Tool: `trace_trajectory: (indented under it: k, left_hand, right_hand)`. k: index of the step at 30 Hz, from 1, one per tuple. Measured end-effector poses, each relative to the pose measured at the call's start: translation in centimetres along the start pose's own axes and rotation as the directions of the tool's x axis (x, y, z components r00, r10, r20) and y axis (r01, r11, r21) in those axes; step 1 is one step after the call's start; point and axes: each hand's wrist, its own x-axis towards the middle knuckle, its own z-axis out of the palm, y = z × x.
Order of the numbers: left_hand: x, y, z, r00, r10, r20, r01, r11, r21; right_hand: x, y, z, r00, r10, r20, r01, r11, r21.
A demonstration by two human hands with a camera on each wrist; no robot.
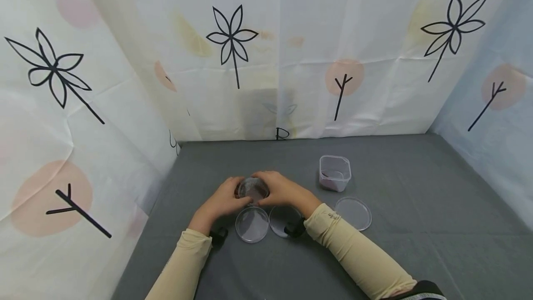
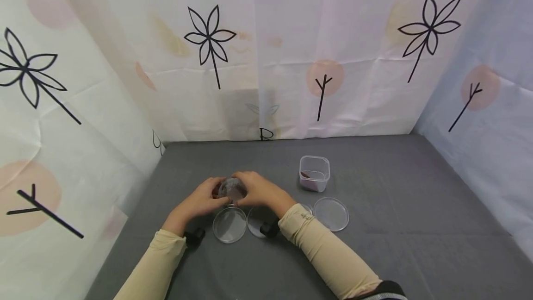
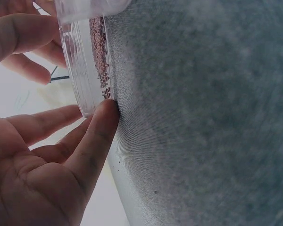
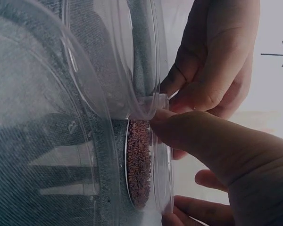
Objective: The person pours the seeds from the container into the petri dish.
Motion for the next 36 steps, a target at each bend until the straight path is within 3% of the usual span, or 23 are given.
trace_trajectory:
  k: [19, 36]
  left_hand:
    - [-0.1, 0.4, 0.1, 1.000, 0.018, -0.009, -0.018, 1.000, 0.022]
    - [0.0, 0.4, 0.3, 1.000, -0.007, 0.000, 0.007, 0.997, 0.079]
  right_hand:
    - [-0.8, 0.3, -0.3, 1.000, 0.016, 0.009, -0.016, 1.000, -0.024]
    - [-4.8, -0.3, -3.9, 0.996, 0.023, -0.081, -0.024, 1.000, -0.013]
